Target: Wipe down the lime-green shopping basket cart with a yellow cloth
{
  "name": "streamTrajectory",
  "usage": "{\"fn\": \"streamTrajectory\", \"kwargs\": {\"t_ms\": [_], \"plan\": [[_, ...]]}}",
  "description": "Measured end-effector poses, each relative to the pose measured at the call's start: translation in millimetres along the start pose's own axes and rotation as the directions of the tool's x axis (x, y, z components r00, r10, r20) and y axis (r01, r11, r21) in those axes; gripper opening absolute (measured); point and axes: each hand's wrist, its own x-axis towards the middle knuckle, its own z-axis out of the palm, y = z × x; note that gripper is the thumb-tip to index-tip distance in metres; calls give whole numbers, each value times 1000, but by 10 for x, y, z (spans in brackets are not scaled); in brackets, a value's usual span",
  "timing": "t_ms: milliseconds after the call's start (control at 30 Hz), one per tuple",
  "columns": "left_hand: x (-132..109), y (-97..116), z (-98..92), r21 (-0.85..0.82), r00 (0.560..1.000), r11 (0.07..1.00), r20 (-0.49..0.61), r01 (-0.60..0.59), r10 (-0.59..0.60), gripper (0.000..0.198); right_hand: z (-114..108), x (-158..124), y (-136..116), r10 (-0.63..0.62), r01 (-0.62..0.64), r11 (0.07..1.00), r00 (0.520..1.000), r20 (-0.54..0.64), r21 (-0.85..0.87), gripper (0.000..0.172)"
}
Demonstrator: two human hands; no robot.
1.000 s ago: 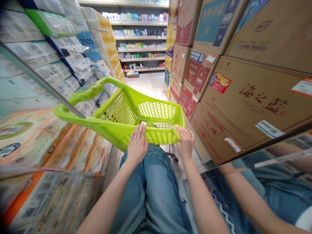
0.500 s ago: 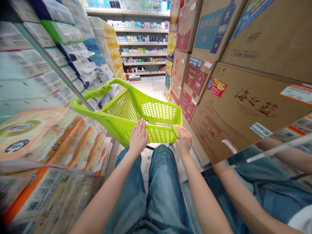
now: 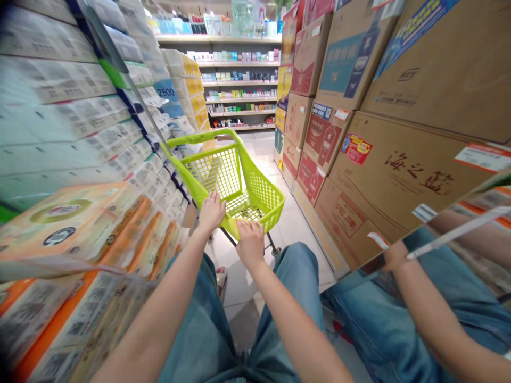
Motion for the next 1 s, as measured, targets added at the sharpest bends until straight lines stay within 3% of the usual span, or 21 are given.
{"fn": "streamTrajectory", "kwargs": {"t_ms": [100,200,300,400,533,700,1000], "plan": [[-215,-286,-74,-33,1000,999,18,-1,1,54,133,-5,-349,-128,125,991,990,64,49,53],[-464,-649,-212,-88,1000,996,16,-6,7,62,190,-16,-472,-241,235,970,966,90,68,51],[-657,-971,-354,-162,1000,987,11,-21,23,66,156,-83,-384,-305,301,952,948,87,58,53],[-824,-1140,-447,-238,999,971,1,-32,33,66,46,-229,-159,-341,340,940,939,42,37,58],[-1094,-1104,-503,-330,999,943,-22,-51,46,67,-147,-472,174,-321,321,947,946,-44,-7,65],[-1389,-852,-529,-409,998,911,-44,-58,44,64,-302,-661,403,-304,307,952,949,-88,18,65],[-1431,-550,-491,-442,999,897,-40,12,-33,66,-277,-738,513,-223,240,964,964,-147,115,67]]}}
